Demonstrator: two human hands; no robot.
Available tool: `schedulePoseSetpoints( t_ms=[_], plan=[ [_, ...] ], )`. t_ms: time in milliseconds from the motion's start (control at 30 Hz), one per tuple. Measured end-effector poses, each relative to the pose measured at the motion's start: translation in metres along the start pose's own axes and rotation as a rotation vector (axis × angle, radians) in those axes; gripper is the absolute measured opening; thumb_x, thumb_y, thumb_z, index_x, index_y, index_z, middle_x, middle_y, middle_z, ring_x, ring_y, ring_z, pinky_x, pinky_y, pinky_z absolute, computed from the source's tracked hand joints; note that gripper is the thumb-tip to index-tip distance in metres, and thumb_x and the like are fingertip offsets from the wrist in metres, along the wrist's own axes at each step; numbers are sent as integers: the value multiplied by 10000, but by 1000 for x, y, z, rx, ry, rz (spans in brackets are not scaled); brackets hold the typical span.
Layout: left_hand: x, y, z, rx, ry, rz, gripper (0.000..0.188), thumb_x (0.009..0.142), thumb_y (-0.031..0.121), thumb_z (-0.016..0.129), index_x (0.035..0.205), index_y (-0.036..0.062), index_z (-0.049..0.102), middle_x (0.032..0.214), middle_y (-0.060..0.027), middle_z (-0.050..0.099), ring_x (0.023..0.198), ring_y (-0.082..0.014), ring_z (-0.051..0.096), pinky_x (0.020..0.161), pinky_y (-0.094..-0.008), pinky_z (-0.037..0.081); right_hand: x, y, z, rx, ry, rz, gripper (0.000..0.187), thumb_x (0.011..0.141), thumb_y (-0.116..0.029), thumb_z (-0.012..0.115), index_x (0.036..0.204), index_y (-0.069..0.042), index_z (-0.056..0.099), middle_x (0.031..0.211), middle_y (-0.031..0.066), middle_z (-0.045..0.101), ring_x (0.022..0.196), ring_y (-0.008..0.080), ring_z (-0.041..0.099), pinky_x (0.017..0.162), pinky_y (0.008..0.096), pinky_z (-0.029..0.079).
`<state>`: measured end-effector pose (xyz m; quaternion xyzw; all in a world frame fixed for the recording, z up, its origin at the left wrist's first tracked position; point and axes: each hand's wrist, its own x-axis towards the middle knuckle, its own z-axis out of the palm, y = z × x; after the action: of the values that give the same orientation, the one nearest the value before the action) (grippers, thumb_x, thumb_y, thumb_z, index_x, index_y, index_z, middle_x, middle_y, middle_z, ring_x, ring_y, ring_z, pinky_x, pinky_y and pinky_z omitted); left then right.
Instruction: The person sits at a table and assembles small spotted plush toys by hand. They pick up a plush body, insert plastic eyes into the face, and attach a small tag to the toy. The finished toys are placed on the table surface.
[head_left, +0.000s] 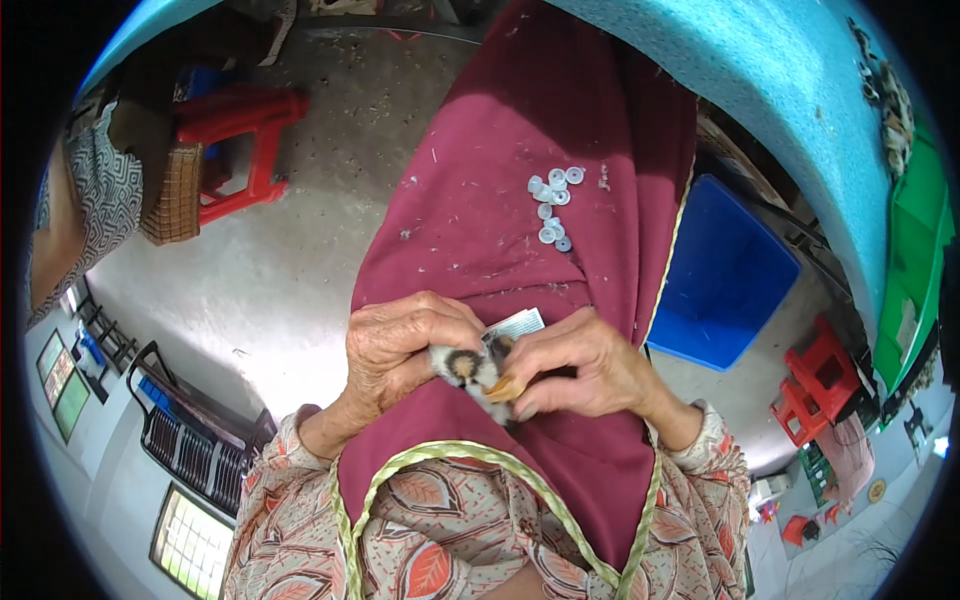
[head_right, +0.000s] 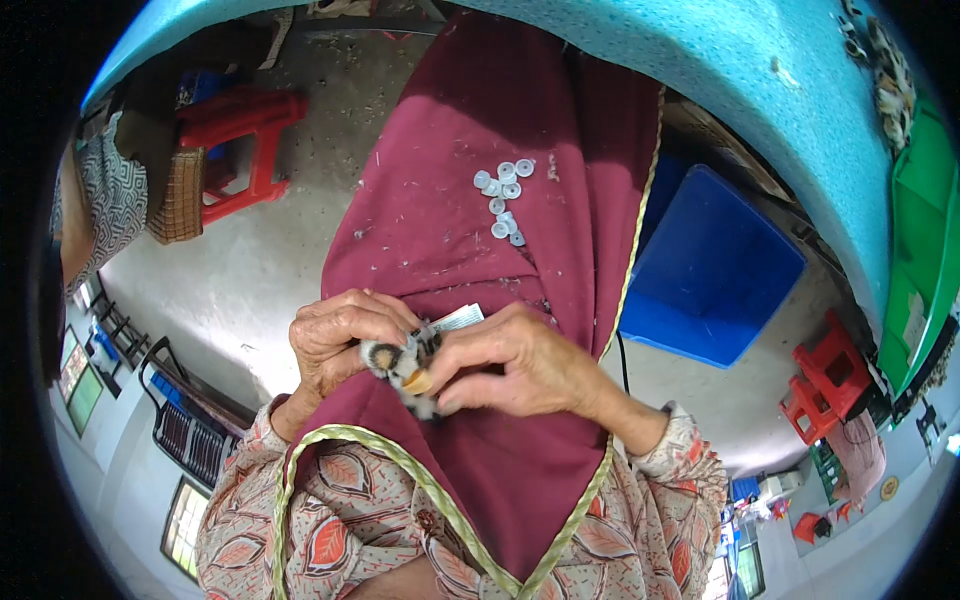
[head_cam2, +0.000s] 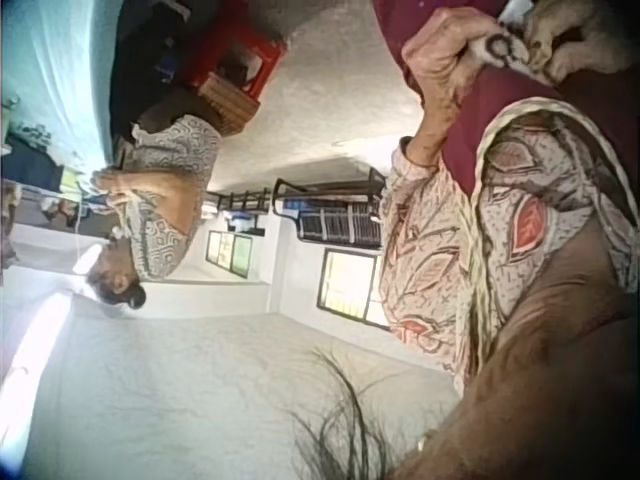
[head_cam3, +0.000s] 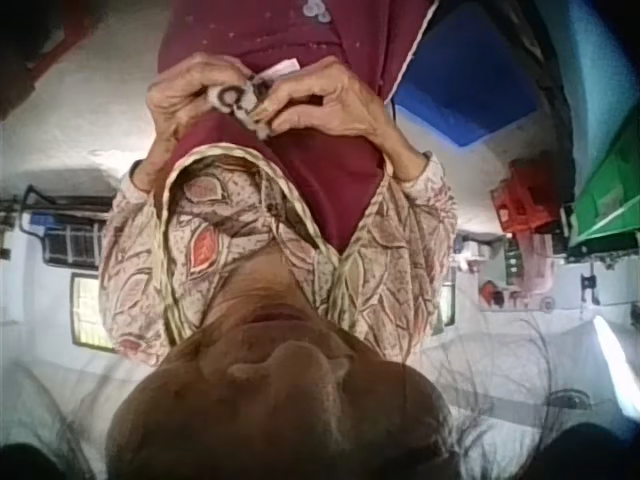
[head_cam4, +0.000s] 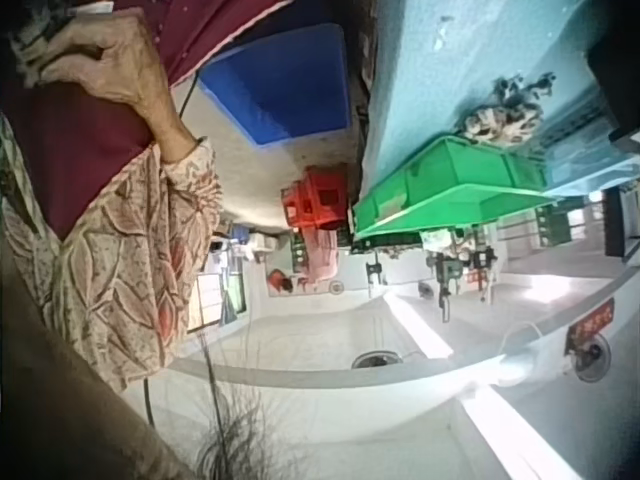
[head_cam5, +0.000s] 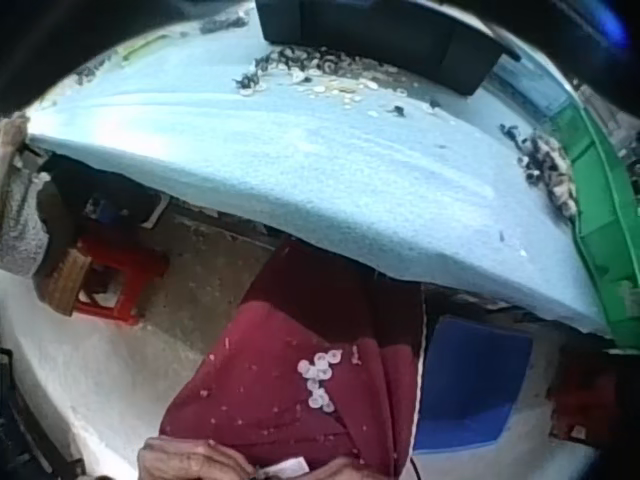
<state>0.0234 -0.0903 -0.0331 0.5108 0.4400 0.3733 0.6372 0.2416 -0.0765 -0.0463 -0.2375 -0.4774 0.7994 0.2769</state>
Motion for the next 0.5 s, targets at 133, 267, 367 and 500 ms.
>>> schedulePoseSetpoints(
  t_ms=[133,267,367,500],
  plan=[
    [10,-1,4,88,-107,74,158,692,25,697,847,3,675,775,-98,656,741,-211,674,646,-282,542,-3,-2,-38,-913,431,138,91,739,-16,689,820,-4,650,778,104,662,697,245,656,612,320,510],
    [12,-3,9,120,-128,164,162,665,-16,679,826,0,670,765,-96,651,728,-228,667,631,-295,539,6,12,-56,-1110,434,149,104,740,-16,662,812,-22,588,755,121,619,662,301,626,603,407,500],
    [12,-3,8,113,-119,186,184,634,-35,670,814,1,669,758,-93,648,724,-231,661,623,-304,535,18,20,-56,-1235,365,190,100,758,-37,642,821,-23,565,756,120,611,685,303,620,606,419,491],
    [10,-4,7,132,-107,206,226,592,-50,662,812,3,673,756,-94,647,724,-233,657,619,-309,532,26,32,-59,-1330,318,202,112,763,-56,632,846,-25,564,754,115,607,729,303,617,622,427,488]
  ],
)
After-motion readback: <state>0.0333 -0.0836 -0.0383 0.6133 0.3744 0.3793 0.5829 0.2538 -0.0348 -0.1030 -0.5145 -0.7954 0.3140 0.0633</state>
